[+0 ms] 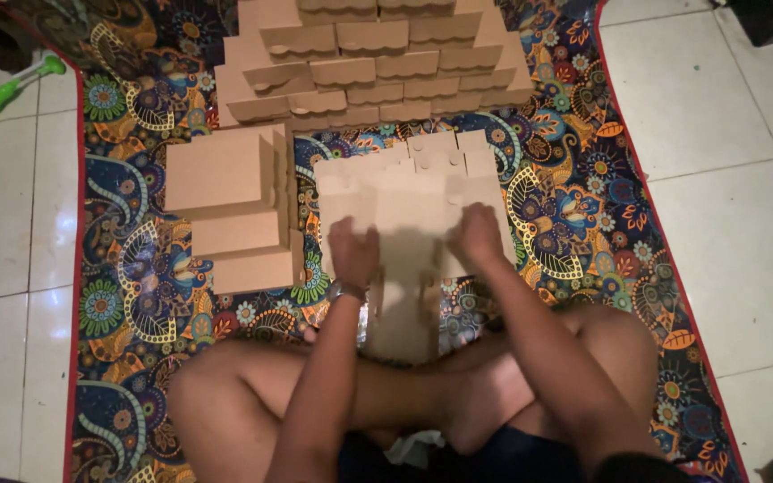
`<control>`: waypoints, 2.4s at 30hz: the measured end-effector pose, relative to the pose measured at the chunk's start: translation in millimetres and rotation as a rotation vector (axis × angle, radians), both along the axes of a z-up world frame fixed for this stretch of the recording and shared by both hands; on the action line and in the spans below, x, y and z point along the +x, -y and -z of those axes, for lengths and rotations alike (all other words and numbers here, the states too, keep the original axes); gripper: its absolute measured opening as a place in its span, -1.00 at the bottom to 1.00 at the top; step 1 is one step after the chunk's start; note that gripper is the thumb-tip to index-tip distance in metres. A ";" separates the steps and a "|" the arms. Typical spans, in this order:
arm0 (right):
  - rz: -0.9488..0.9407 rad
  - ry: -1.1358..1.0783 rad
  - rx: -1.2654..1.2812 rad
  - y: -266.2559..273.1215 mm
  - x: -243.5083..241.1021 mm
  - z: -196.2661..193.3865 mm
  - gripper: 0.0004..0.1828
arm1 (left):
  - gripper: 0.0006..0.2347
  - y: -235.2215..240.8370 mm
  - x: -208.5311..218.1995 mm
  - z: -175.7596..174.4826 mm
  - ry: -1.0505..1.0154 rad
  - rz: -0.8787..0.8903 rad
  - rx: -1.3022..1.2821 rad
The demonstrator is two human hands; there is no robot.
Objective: Folding a flat cardboard template into a finished box while sitting on the floor.
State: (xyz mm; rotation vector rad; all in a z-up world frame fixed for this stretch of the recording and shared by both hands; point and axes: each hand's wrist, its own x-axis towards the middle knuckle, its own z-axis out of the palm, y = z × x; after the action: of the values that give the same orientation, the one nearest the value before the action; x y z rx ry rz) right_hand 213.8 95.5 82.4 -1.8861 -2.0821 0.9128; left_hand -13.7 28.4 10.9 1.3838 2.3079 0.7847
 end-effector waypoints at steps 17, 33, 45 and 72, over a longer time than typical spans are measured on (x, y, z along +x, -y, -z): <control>-0.337 0.252 0.105 -19.5 -57.7 41.3 -0.70 | -0.48 -30.7 10.7 -19.8 -0.284 0.483 -0.434; 0.203 -0.329 -0.097 -34.6 -44.0 47.0 -0.58 | -0.74 -79.3 -77.0 45.7 0.540 0.357 -0.082; -0.063 -0.317 -0.068 -76.7 -22.9 120.7 -0.18 | -0.36 -76.5 -27.4 -54.3 0.514 0.274 -0.323; 0.239 -0.660 -0.058 -69.6 -13.1 37.2 -0.47 | -0.51 -80.0 -37.3 -23.0 0.686 0.239 0.131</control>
State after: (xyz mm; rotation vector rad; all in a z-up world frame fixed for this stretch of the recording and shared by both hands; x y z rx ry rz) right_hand 200.7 165.1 45.2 -1.5200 -1.4238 1.3145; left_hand -50.9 108.4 33.9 1.1650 1.5608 1.1298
